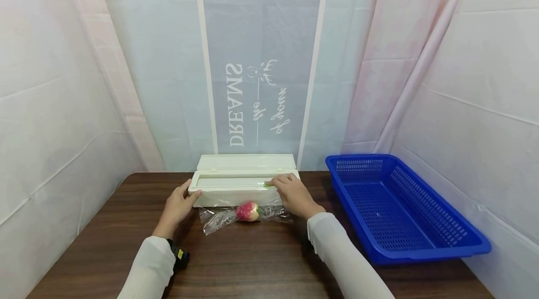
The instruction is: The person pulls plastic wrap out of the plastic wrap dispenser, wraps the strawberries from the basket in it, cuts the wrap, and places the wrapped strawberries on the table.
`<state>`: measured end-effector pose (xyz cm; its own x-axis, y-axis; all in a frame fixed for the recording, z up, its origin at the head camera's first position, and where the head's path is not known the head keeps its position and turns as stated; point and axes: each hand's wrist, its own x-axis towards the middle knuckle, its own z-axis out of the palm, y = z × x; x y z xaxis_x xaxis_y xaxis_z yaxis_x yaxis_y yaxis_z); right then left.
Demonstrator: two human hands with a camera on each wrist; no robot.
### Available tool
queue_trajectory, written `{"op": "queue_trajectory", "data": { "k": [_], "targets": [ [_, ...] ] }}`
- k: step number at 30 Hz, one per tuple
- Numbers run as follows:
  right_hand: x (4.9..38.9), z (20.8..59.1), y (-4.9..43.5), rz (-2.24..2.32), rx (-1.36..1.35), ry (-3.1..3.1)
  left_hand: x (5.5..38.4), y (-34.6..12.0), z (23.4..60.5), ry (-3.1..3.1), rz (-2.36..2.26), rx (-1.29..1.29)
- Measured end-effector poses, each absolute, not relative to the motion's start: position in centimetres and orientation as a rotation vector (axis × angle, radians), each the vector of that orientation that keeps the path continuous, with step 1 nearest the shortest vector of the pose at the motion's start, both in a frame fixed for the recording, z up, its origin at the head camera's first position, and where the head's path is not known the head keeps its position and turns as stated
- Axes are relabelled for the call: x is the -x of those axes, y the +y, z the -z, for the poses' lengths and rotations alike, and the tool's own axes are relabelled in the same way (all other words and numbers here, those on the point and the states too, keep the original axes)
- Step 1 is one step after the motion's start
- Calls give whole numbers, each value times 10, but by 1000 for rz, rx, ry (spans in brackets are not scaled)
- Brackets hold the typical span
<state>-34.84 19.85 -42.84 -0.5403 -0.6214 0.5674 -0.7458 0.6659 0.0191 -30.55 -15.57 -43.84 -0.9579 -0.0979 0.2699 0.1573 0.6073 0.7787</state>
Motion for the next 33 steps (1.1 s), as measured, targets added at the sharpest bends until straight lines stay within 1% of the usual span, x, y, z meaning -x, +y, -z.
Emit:
{"op": "queue_trajectory", "data": {
  "k": [7,19,26,33],
  "targets": [
    [342,428,196,-275,-977,-2370,306,-156,439,-2558,1298,58],
    [331,416,169,-499,-869,-2383,307,-157,438,-2563,1319,52],
    [330,420,159,-523,-727,-2443,306,-156,437,-2552,1347,55],
    [333,421,157,-491,-686,-2450,307,-157,437,-2551,1357,63]
  ]
}}
